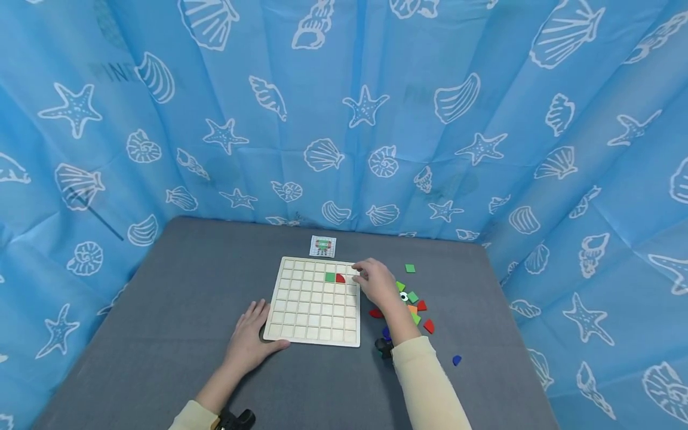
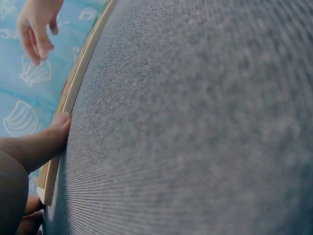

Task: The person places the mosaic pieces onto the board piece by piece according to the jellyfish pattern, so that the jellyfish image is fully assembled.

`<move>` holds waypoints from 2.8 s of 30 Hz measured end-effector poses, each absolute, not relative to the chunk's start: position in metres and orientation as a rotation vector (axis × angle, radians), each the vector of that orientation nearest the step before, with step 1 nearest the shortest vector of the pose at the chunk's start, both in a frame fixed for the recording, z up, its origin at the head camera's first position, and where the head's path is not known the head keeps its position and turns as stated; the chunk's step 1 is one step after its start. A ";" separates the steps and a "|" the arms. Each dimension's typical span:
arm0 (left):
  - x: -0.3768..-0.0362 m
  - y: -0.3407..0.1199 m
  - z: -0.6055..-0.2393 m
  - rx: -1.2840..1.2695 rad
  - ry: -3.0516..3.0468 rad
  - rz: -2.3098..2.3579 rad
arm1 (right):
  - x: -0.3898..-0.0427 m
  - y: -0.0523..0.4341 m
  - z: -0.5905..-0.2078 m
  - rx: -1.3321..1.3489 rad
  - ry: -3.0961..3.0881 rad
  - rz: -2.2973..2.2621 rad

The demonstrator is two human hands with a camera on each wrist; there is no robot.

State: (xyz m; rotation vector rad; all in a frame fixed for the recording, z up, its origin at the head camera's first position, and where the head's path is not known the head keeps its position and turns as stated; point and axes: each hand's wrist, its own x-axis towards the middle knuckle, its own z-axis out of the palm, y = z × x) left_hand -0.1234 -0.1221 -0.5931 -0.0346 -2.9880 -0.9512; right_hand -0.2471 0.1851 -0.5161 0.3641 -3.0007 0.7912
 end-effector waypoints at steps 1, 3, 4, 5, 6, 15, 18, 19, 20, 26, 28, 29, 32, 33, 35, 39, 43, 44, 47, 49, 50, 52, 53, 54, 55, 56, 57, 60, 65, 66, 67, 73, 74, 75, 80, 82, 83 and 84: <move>-0.124 -0.122 -0.593 -0.038 -2.988 -0.953 | -0.246 0.189 -0.516 0.353 -2.994 0.793; -0.124 -0.121 -0.593 -0.048 -2.985 -0.967 | -0.242 0.198 -0.517 0.324 -2.982 0.788; -0.124 -0.121 -0.593 -0.050 -2.988 -0.975 | -0.240 0.202 -0.517 0.313 -2.981 0.785; -0.124 -0.121 -0.593 -0.050 -2.992 -0.982 | -0.239 0.207 -0.517 0.301 -2.982 0.783; -0.123 -0.121 -0.593 -0.051 -2.991 -0.989 | -0.238 0.212 -0.517 0.290 -2.982 0.784; -0.123 -0.125 -0.594 -0.040 -2.978 -0.969 | -0.238 0.250 -0.527 0.188 -3.009 0.808; -0.124 -0.125 -0.594 -0.042 -2.988 -0.964 | -0.238 0.260 -0.531 0.141 -3.040 0.806; -0.124 -0.124 -0.594 -0.041 -2.992 -0.961 | -0.238 0.262 -0.532 0.134 -3.049 0.801; -0.124 -0.124 -0.595 -0.041 -2.995 -0.958 | -0.238 0.264 -0.533 0.121 -3.060 0.797; -0.124 -0.123 -0.595 -0.050 -2.989 -0.955 | -0.239 0.274 -0.541 0.022 -3.145 0.733; -0.124 -0.123 -0.595 -0.051 -2.994 -0.950 | -0.240 0.276 -0.544 -0.008 -3.159 0.740; -0.124 -0.122 -0.595 -0.049 -2.997 -0.949 | -0.241 0.276 -0.545 -0.016 -3.159 0.752; -0.124 -0.122 -0.594 -0.044 -3.000 -0.944 | -0.243 0.277 -0.548 -0.036 -3.152 0.787; -0.124 -0.122 -0.594 -0.041 -3.001 -0.944 | -0.243 0.277 -0.548 -0.043 -3.150 0.794; -0.124 -0.122 -0.593 -0.038 -3.000 -0.944 | -0.244 0.277 -0.548 -0.046 -3.141 0.810; -0.124 -0.122 -0.593 -0.036 -3.005 -0.944 | -0.245 0.275 -0.544 -0.043 -3.123 0.841; -0.124 -0.123 -0.593 -0.039 -3.008 -0.942 | -0.244 0.269 -0.537 0.013 -3.090 0.856; -0.124 -0.123 -0.593 -0.041 -3.007 -0.941 | -0.244 0.268 -0.536 0.025 -3.081 0.862; -0.125 -0.123 -0.593 -0.040 -3.005 -0.948 | -0.244 0.261 -0.529 0.057 -3.047 0.876; -0.124 -0.123 -0.593 -0.037 -3.007 -0.953 | -0.243 0.255 -0.524 0.064 -3.028 0.876; -0.124 -0.123 -0.593 -0.037 -3.005 -0.955 | -0.243 0.251 -0.522 0.067 -3.018 0.874; -0.124 -0.123 -0.593 -0.036 -3.005 -0.960 | -0.242 0.244 -0.519 0.078 -2.999 0.867; -0.123 -0.122 -0.593 -0.036 -3.007 -0.962 | -0.242 0.240 -0.517 0.085 -2.994 0.867; -0.123 -0.122 -0.593 -0.033 -3.009 -0.964 | -0.242 0.236 -0.516 0.097 -2.991 0.867; -0.123 -0.122 -0.592 -0.031 -3.012 -0.966 | -0.242 0.232 -0.515 0.110 -2.990 0.870; -0.123 -0.122 -0.592 -0.028 -3.016 -0.970 | -0.242 0.228 -0.514 0.127 -2.989 0.877; -0.122 -0.122 -0.591 -0.024 -3.019 -0.977 | -0.242 0.224 -0.513 0.141 -2.988 0.881; -0.123 -0.121 -0.590 -0.016 -3.010 -0.997 | -0.243 0.213 -0.510 0.194 -2.979 0.887; -0.124 -0.119 -0.589 -0.021 -2.997 -1.000 | -0.247 0.193 -0.509 0.250 -2.973 0.887; -0.125 -0.119 -0.590 -0.021 -2.997 -1.000 | -0.249 0.189 -0.510 0.257 -2.977 0.889; -0.125 -0.119 -0.589 -0.022 -2.998 -0.994 | -0.250 0.185 -0.511 0.257 -2.981 0.894; -0.124 -0.117 -0.588 -0.022 -3.009 -0.968 | -0.258 0.160 -0.518 0.296 -2.997 0.940; -0.124 -0.117 -0.588 -0.017 -3.011 -0.968 | -0.260 0.156 -0.519 0.307 -3.000 0.949; -0.124 -0.117 -0.587 -0.013 -3.006 -0.970 | -0.261 0.152 -0.520 0.316 -3.004 0.958; -0.125 -0.118 -0.587 -0.009 -3.013 -0.963 | -0.270 0.136 -0.526 0.355 -3.040 0.992; -0.126 -0.118 -0.587 -0.009 -3.022 -0.950 | -0.274 0.130 -0.530 0.370 -3.066 1.001; -0.126 -0.118 -0.587 -0.007 -3.026 -0.944 | -0.276 0.127 -0.531 0.380 -3.079 1.005; -0.127 -0.119 -0.587 -0.006 -3.030 -0.938 | -0.278 0.124 -0.533 0.393 -3.090 1.008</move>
